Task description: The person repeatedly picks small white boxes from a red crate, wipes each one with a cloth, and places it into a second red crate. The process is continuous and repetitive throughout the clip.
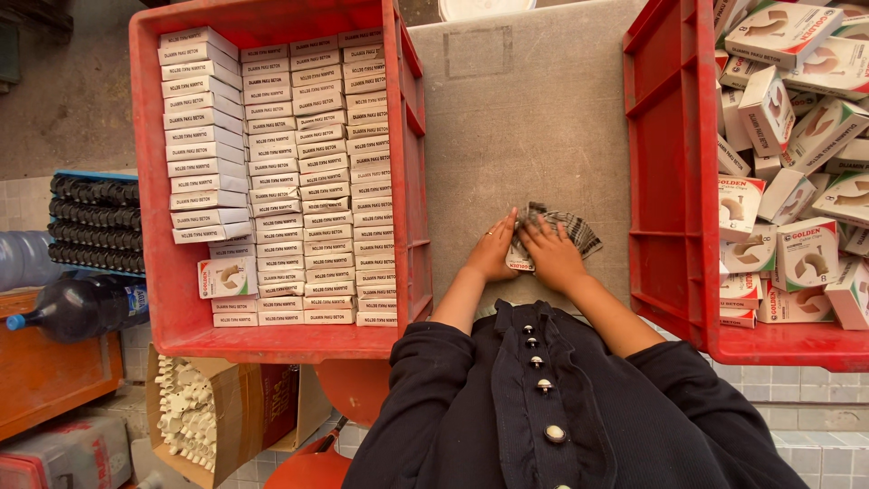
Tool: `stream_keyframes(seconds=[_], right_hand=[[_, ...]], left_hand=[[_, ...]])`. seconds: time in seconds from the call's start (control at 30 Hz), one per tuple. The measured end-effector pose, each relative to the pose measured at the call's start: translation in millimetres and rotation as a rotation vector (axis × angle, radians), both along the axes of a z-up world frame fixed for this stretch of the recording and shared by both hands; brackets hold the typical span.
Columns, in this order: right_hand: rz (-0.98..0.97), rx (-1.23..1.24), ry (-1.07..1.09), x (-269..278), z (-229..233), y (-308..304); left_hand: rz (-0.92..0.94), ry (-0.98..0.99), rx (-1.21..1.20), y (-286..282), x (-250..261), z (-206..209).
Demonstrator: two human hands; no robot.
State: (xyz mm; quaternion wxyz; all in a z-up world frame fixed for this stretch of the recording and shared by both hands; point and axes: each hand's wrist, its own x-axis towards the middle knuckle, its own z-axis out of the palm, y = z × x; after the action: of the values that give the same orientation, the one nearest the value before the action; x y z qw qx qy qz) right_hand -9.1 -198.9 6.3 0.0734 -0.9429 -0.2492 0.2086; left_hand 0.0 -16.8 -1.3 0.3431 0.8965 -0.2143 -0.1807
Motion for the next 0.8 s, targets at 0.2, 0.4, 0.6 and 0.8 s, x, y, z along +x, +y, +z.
stream_keyframes(seconds=[0.2, 0.4, 0.6, 0.8], right_hand=[[-0.18, -0.013, 0.015, -6, -12, -25], [-0.232, 0.002, 0.135, -9, 7, -32], [-0.698, 0.699, 0.321, -27, 41, -5], [-1.109, 0.988, 0.929, -24, 112, 20]], left_hand=[[0.124, -0.054, 0.105, -1, -13, -2], [0.442, -0.015, 0.175, -8, -24, 11], [0.945, 0.04, -0.051, -33, -36, 15], [1.087, -0.062, -0.144, -61, -55, 7]])
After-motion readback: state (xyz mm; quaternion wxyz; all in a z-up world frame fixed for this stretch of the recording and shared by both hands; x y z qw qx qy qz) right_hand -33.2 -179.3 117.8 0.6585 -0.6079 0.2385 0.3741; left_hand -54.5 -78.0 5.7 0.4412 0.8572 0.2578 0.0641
